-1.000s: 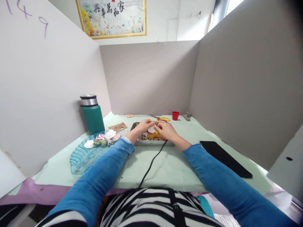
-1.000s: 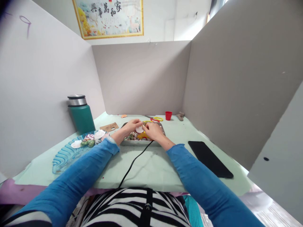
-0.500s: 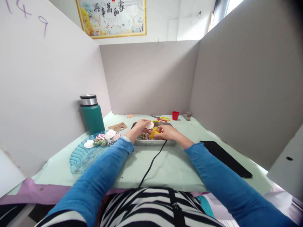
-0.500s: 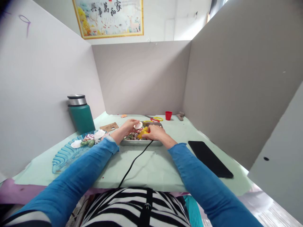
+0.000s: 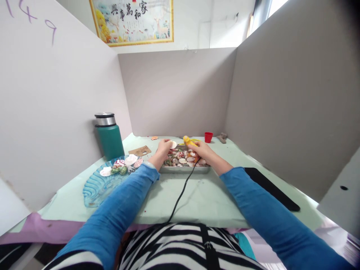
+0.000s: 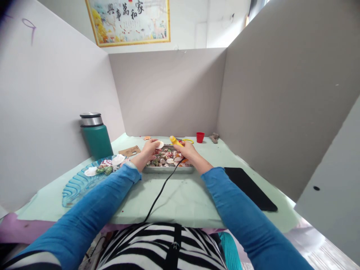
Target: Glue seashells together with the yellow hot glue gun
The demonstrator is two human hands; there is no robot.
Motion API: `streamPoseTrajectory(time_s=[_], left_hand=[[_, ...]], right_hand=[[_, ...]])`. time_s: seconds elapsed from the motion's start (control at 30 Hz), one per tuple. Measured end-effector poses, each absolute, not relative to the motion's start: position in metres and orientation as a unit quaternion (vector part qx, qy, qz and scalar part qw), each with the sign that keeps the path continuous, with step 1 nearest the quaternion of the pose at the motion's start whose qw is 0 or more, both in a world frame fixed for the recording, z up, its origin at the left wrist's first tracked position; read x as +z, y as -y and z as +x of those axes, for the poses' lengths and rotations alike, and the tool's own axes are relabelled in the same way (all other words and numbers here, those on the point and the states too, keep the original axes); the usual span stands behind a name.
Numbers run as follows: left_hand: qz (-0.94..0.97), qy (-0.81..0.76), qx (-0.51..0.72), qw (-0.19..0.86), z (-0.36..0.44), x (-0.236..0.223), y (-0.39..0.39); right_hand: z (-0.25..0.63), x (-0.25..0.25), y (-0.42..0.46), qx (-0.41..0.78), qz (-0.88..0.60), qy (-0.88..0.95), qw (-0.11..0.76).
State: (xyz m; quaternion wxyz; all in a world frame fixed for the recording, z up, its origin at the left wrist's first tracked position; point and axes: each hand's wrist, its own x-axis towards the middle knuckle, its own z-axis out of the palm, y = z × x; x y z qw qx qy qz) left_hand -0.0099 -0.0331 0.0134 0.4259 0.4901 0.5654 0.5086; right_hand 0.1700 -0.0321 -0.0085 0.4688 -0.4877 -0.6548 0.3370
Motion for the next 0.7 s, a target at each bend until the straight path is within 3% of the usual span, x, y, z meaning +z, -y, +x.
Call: streamPoseTrajectory(time_s=[0.1,0.27,0.7], left_hand=[[0.509,-0.542,0.503,0.441,-0.010,0.010,0.030],[0.545,-0.509,0.486,0.456,-0.010,0.006,0.024],[0.552,-0.523,0.504,0.410,-0.010,0.002,0.019]], right_hand=[[0.169,0.000,0.040,0.468,-0.395,0.564,0.555],[0.164,0.003,0.050,0.551,-0.341,0.548,0.529],[0.171,-0.011,0.048,0.434,-0.405,0.656,0.466]])
